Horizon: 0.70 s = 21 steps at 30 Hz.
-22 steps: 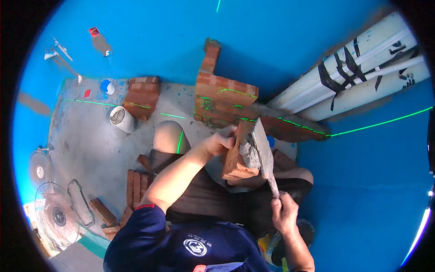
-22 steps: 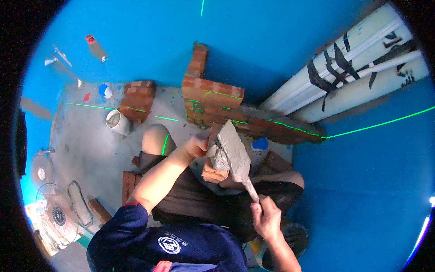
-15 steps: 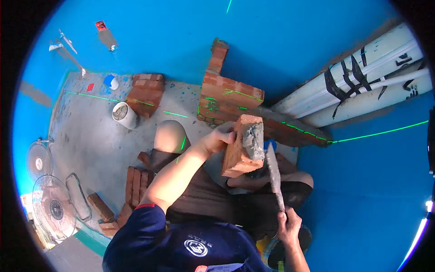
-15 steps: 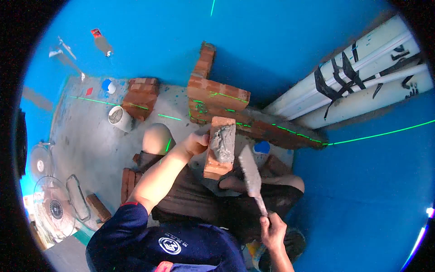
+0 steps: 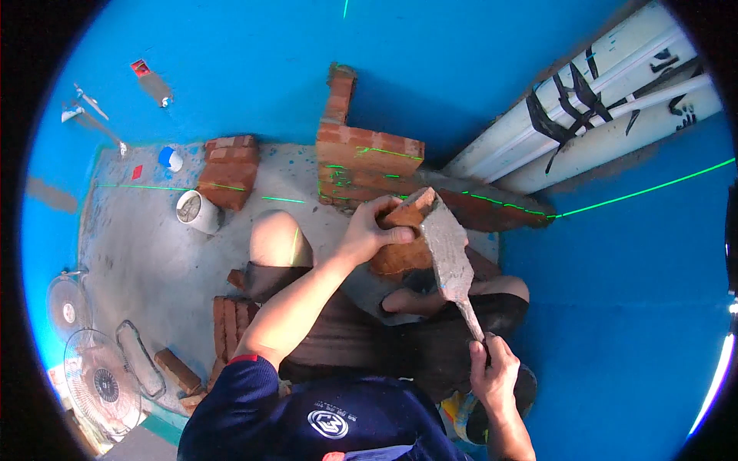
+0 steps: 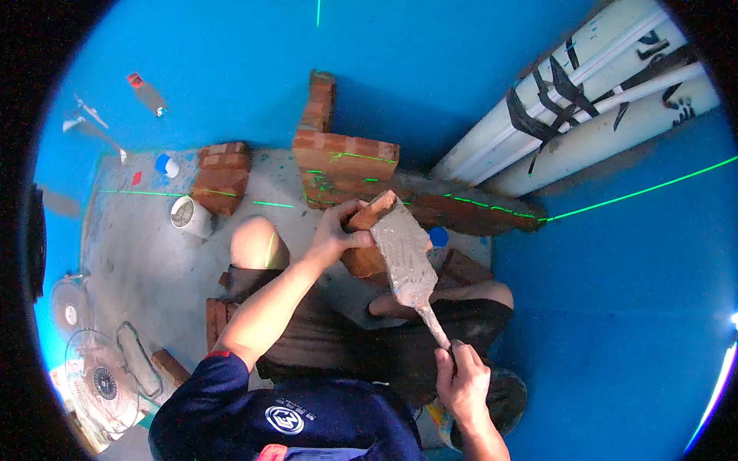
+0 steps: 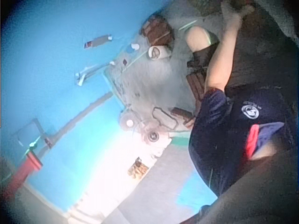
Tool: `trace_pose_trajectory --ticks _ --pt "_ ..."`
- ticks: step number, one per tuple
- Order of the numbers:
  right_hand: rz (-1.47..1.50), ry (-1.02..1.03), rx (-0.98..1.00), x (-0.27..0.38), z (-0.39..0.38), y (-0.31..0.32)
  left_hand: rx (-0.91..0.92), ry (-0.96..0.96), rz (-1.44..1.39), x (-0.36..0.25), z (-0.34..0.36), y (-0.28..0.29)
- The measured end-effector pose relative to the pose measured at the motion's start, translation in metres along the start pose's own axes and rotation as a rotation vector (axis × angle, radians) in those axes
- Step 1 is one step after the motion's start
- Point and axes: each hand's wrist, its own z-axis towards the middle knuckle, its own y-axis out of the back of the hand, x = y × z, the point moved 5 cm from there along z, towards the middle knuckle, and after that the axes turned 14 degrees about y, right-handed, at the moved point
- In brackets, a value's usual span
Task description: The person applies mortar to bricks using a trowel and places them along a guideline to build a small wall section.
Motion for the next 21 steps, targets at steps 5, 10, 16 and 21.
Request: trace_pose_trajectory --ticks 5,10,16,21 --pt "0.013 0.018 -0.012 -0.003 0.003 -0.002 -0.13 0.01 0.095 0.005 -0.002 0.002" --pt "0.131 -0.046 0.116 -0.006 -0.004 -0.008 -0.311 -0.006 0.222 0.034 0.011 0.02" --pt "0.185 -0.067 -0.107 -0.002 0.008 -0.026 -0.313 0.013 0.271 0.018 0.002 0.007" --pt "0.093 -0.06 -0.166 -0.001 0.013 -0.06 -0.436 -0.072 0.35 0.023 0.002 0.0"
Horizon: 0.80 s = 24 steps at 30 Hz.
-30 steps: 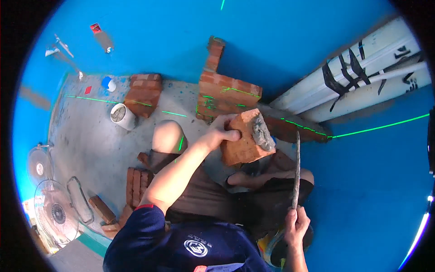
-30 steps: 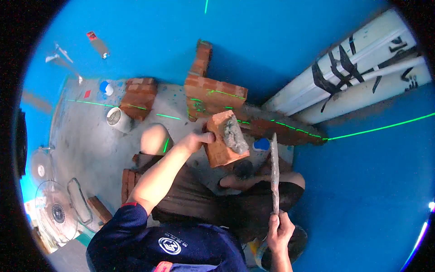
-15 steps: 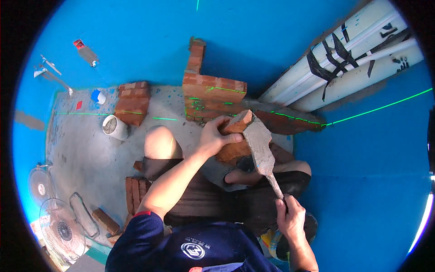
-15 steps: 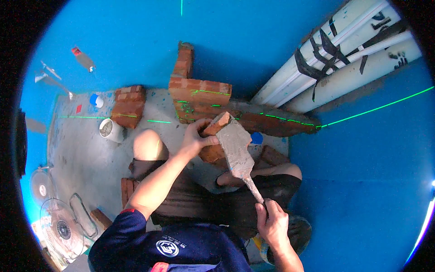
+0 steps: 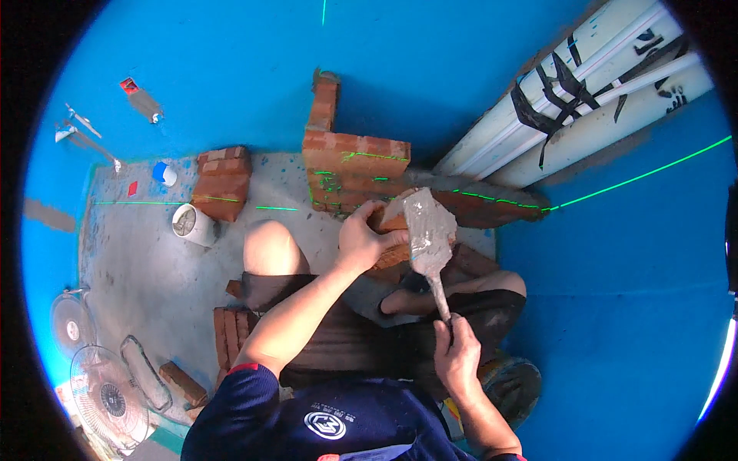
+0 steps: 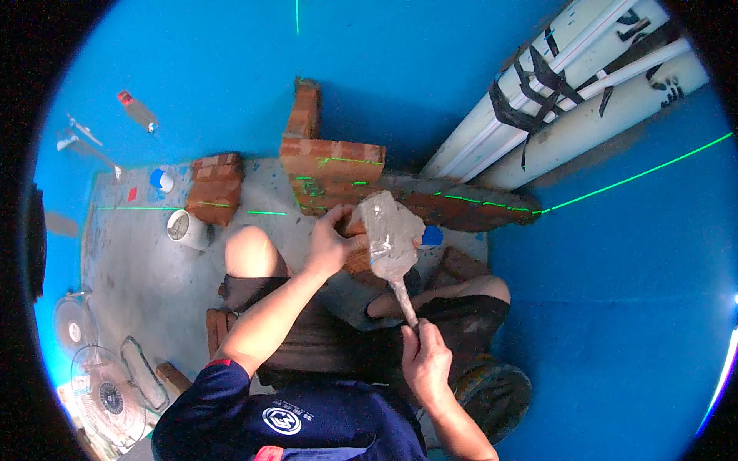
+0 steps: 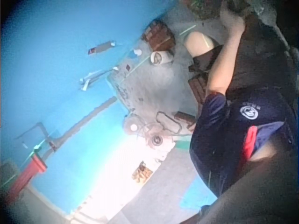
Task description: The person applies mortar to bricks using a trowel and places them along a guideline to build a small wall section.
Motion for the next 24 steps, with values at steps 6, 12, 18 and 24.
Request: trace_pose_trajectory --ticks 6,12,18,24 --pt "-0.065 0.055 0.13 -0.006 -0.02 0.007 -0.066 0.011 -0.005 0.015 0.01 0.005" --pt "0.0 0.007 0.137 -0.013 -0.012 0.058 0.162 0.064 -0.224 0.003 0.017 0.014" --pt "-0.009 -0.005 0.131 -0.01 0.032 0.093 0.505 0.019 -0.297 -0.019 0.002 0.013" --pt "0.3 -0.146 0.235 -0.013 0.024 0.074 0.617 0.056 -0.439 -0.015 -0.002 0.011"
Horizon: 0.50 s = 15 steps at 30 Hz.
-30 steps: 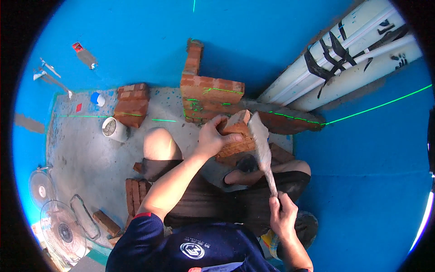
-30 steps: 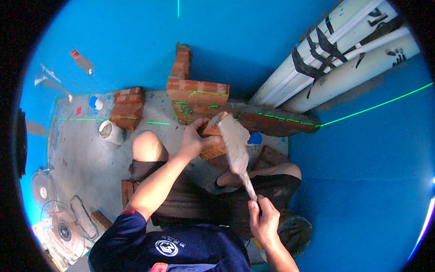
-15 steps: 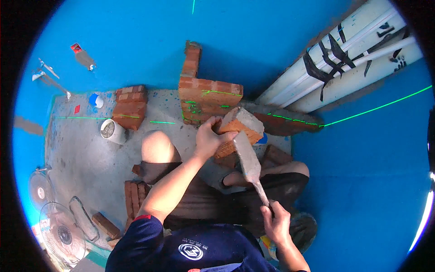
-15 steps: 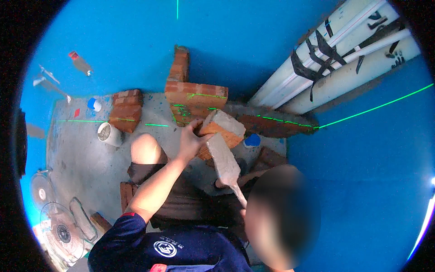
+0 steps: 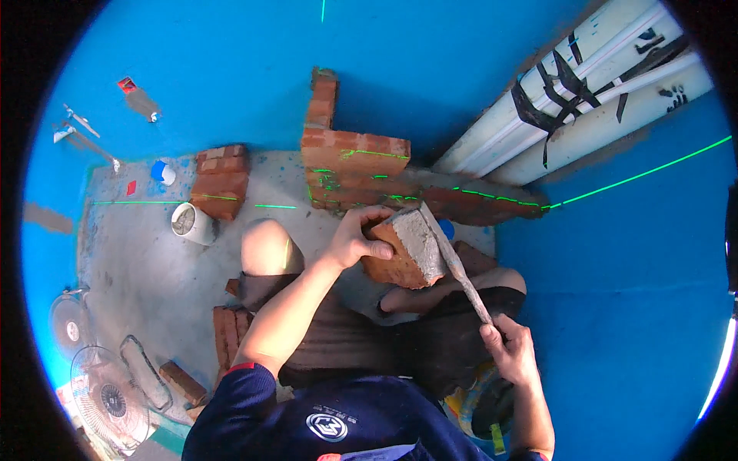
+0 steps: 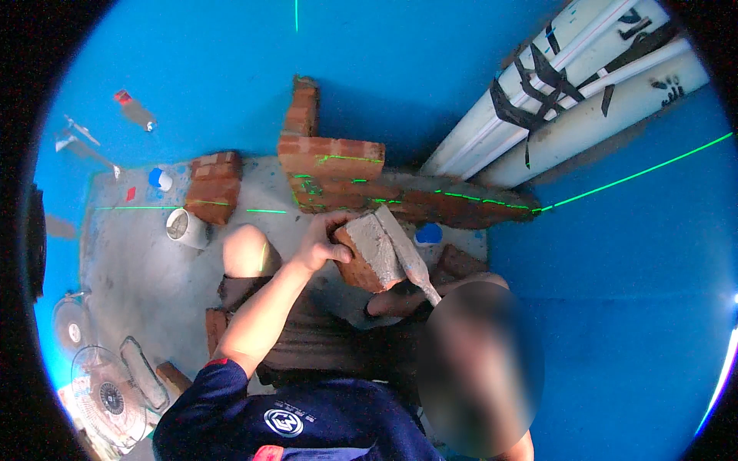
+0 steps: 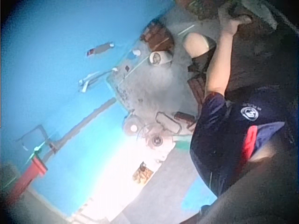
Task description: The person applies mortar to bricks using a trowel and places them along a guideline to build a small wall section.
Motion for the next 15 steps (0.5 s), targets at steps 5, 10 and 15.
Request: trace_pose_trajectory --ticks 5,10,15 --pt "-0.115 0.019 0.08 -0.054 -0.02 -0.018 -0.083 -0.076 -0.146 -0.007 -0.004 0.01" --pt "0.304 0.021 -0.104 -0.09 -0.001 -0.07 -0.227 -0.08 -0.341 0.005 -0.015 0.029" --pt "0.622 0.097 -0.183 -0.065 0.049 -0.1 -0.276 -0.094 -0.568 0.008 -0.015 -0.005"
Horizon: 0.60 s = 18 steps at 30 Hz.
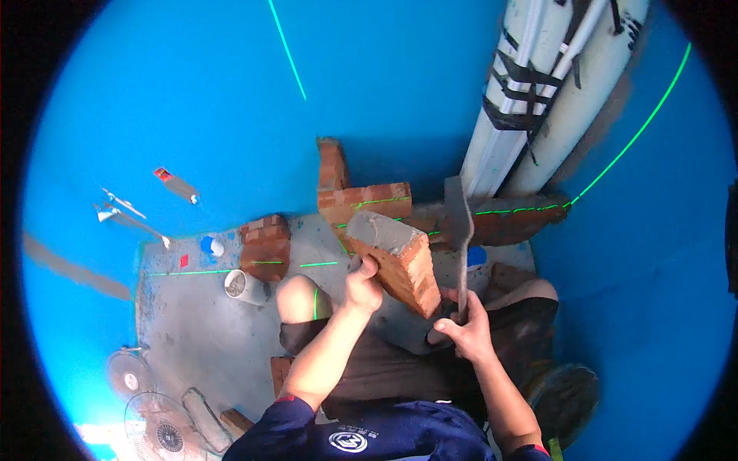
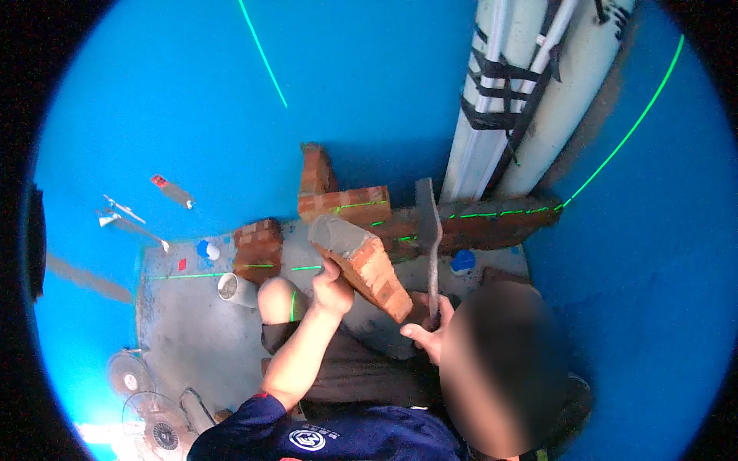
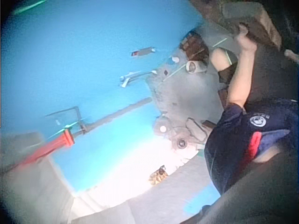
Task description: The person applies mortar to bricks using a trowel and places them along a guideline to build a small wall section.
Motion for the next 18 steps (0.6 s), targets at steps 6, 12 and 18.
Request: trace_pose_trajectory --ticks 6,12,18 --pt "0.175 0.07 0.016 -0.009 -0.011 -0.014 -0.034 0.029 -0.02 0.014 -0.032 -0.009" --pt "0.155 0.028 0.019 -0.031 -0.018 -0.019 -0.124 0.024 0.087 0.005 -0.053 -0.04" --pt "0.501 0.06 -0.063 -0.019 -0.008 -0.011 -0.148 0.048 0.301 -0.01 -0.058 -0.072"
